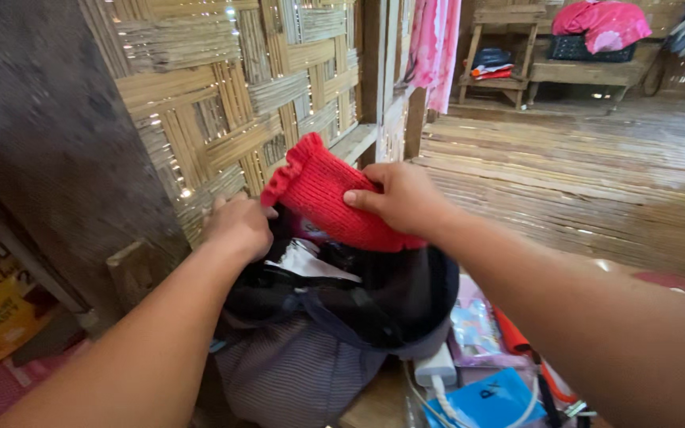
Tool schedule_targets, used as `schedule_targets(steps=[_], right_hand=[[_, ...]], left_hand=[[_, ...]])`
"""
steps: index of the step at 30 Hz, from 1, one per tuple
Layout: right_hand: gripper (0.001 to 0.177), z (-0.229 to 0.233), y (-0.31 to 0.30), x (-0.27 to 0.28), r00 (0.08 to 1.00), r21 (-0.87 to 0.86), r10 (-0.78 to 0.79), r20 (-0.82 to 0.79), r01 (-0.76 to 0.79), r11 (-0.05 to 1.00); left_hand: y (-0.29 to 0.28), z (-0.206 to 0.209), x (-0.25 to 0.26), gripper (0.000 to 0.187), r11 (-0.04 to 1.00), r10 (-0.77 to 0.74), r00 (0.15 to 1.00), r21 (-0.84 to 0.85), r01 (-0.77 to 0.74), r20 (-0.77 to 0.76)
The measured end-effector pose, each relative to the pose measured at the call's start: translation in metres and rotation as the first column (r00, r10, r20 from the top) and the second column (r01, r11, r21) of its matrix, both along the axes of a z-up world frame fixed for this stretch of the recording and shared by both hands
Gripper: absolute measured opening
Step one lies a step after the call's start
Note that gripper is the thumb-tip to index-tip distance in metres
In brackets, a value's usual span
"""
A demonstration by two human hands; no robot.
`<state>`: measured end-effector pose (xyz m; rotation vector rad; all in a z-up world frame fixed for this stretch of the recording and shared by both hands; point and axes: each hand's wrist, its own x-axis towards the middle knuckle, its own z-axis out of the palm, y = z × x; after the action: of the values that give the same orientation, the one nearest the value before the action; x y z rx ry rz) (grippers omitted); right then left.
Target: The person packs personal items into a bag on a wooden table. They fold a red hat and place it in the bag, then add a tissue pack, a bottle, a plush toy, a wallet, a hair straightener, and a phone, arranging the contents inside the bag.
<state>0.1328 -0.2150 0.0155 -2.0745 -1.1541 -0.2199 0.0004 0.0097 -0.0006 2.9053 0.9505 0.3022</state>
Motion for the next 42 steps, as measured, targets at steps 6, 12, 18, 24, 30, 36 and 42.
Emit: schedule_targets(steps=[6, 12, 18, 24, 30, 36, 42], right_hand=[[0.036, -0.029, 0.037, -0.020, 0.993, 0.182, -0.043, -0.108, 0.062, 0.981], [0.036, -0.046, 0.056, -0.027, 0.996, 0.192, -0.075, 0.057, 0.063, 0.979], [0.032, -0.052, 0.048, -0.017, 0.985, -0.221, -0.152, 0.078, 0.166, 0.961], [0.037, -0.042, 0.062, 0.007, 0.951, -0.416, 0.254, 0.175, -0.163, 0.895], [0.039, -0.039, 0.072, -0.001, 0.953, -0.499, 0.208, 0.220, -0.074, 0.864], [0.059, -0.052, 0.069, -0.001, 0.953, -0.351, -0.014, 0.304, 0.126, 0.928], [0.043, -0.068, 0.044, 0.045, 1.000, 0.059, -0.011, -0.016, 0.012, 0.998]], left_hand=[[0.013, -0.008, 0.001, 0.050, 0.987, -0.097, 0.995, 0.123, 0.101, -0.033], [0.019, -0.007, 0.004, 0.036, 0.990, -0.089, 0.991, 0.102, 0.100, -0.103], [0.037, -0.007, 0.004, 0.042, 0.979, -0.189, 0.974, 0.100, 0.177, 0.127], [0.039, -0.005, 0.004, 0.039, 0.956, -0.272, 0.957, 0.143, 0.257, 0.097], [0.042, 0.000, 0.015, 0.034, 0.968, -0.249, 0.947, 0.046, 0.245, 0.203], [0.014, -0.026, 0.035, 0.044, 0.715, -0.689, 0.566, 0.298, 0.633, 0.453], [-0.016, -0.035, 0.015, 0.069, 0.918, -0.397, 0.916, 0.041, 0.396, 0.057]])
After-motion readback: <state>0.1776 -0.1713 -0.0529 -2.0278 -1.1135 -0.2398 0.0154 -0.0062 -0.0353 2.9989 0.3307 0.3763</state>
